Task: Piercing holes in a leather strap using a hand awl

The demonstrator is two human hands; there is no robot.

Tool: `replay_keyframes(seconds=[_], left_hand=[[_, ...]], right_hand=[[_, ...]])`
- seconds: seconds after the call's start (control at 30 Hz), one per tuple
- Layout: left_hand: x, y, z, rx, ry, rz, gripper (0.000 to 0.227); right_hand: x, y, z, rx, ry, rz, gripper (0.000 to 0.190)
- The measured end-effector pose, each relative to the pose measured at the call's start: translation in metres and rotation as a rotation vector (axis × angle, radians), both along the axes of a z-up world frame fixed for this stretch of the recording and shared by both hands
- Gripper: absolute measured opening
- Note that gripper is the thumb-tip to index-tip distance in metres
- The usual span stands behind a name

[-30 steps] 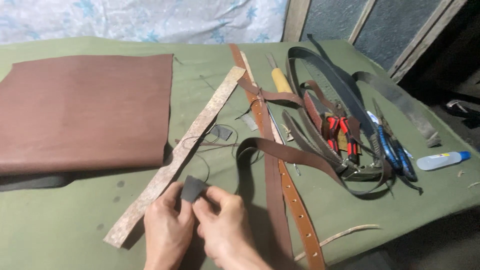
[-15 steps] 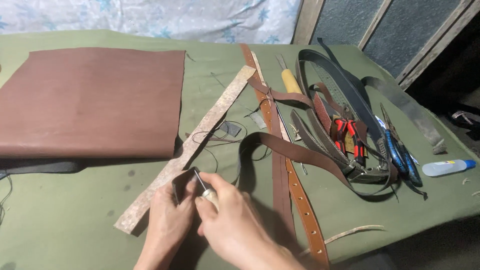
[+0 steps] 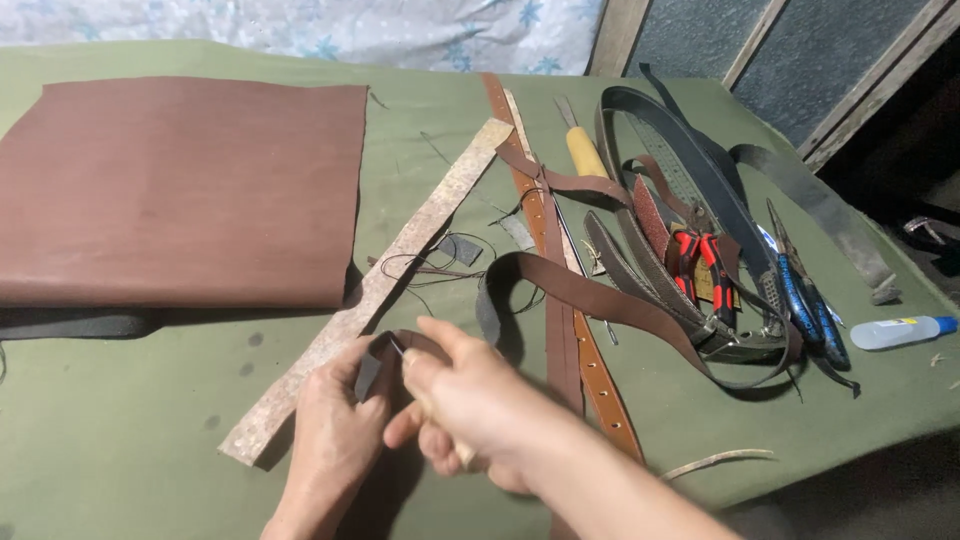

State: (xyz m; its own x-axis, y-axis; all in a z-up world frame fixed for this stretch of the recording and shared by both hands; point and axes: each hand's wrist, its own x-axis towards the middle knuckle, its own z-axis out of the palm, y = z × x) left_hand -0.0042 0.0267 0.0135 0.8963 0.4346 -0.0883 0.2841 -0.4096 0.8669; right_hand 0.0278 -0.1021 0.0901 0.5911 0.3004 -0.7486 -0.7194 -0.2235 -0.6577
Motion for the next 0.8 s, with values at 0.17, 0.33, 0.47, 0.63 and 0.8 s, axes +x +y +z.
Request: replay_keyframes(seconds=[0.17,0.33,0.47,0.63,0.8], left_hand=[[-0.002,-0.006,0.007,0.018,0.073,0.019,0.044],[-0.001,-0.002,-0.011,0.11,0.018,0.009,0.041],[0.001,-0.002,-0.014,0.124,0.05,0.026,0.016],[0.003,0.004,-0.033,0.154,-0.028,0.03,0.011],[0.002,0.001,-0.031,0.179,-0.042,0.051,0.011]], right_hand=[[0.012,-0.005,-0.023,0.333,0.274,-0.212,0.061],[0.002,0.012,-0.001,0.066,0.099,-0.106,0.063],[0.001,0.01,0.029,-0.336,-0.187,0.294,0.067],[-0.003,0.01,0.017,-0.539,-0.489,0.611,0.063],[0.002,0.02,0.029,-0.533,-0.24,0.471,0.06]])
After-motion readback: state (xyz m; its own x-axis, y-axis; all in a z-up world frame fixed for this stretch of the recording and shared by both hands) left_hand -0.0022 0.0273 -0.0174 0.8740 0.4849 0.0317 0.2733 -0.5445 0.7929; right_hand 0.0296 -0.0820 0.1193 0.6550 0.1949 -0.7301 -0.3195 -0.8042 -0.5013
